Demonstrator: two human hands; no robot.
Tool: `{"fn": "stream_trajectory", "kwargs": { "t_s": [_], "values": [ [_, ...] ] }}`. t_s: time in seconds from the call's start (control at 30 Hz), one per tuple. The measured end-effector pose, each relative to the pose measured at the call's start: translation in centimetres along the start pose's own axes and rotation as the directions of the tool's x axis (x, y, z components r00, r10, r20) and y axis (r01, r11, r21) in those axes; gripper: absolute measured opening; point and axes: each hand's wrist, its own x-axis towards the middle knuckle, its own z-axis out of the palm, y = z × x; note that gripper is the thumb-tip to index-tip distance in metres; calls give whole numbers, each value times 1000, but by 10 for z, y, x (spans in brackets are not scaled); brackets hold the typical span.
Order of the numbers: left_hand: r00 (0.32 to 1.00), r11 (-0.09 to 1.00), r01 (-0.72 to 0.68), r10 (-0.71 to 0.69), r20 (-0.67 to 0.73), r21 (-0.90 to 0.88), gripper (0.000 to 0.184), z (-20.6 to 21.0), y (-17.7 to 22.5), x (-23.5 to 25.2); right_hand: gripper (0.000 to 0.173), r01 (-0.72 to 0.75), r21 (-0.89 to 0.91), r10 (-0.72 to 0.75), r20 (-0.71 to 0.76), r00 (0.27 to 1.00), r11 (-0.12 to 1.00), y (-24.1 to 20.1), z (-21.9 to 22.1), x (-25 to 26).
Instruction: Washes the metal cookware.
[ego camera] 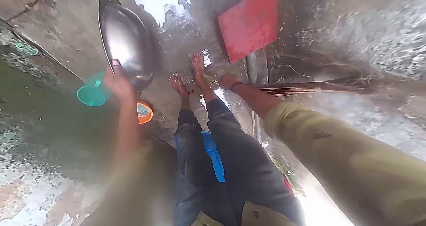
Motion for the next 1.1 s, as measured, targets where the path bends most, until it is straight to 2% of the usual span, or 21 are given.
{"fn": "stream_trajectory", "kwargs": {
  "t_s": [0.2, 0.33, 0.47, 0.53, 0.6, 0.8, 0.97, 1.1],
  "values": [
    [1000, 1000, 26, -26, 1, -8, 40, -10, -14, -5, 42, -65, -12, 65, 11, 998, 998, 3, 14, 4],
    [1000, 994, 5, -6, -11, -107, 37, -7, -23, -3, 46, -70, -19, 71, 49, 996, 997, 3, 28, 5],
    [998, 998, 58, -58, 7, -15, 43, -11, -18, -11, 44, -3, -28, 6, 124, 992, 1000, -2, 43, -9],
    [996, 995, 88, -89, 16, 46, 47, -11, -10, -9, 41, 15, -22, -13, 104, 994, 1000, -2, 33, -12],
    [998, 995, 66, -67, 8, 70, 44, -8, -8, -2, 41, 7, -15, -6, 57, 998, 1000, -2, 24, -9],
    [998, 997, 59, -59, 2, 59, 42, -4, -5, 1, 45, -4, -20, 5, 45, 999, 1000, -11, -11, -17],
    [1000, 998, 26, -26, 8, 57, 41, -5, 4, 7, 45, -4, 52, 2, 27, 1000, 999, -21, -8, -14],
    [1000, 1000, -1, 0, 3, 30, 41, -2, 5, 15, 47, 52, 91, -53, 15, 998, 995, -30, -18, -18]
  ]
}}
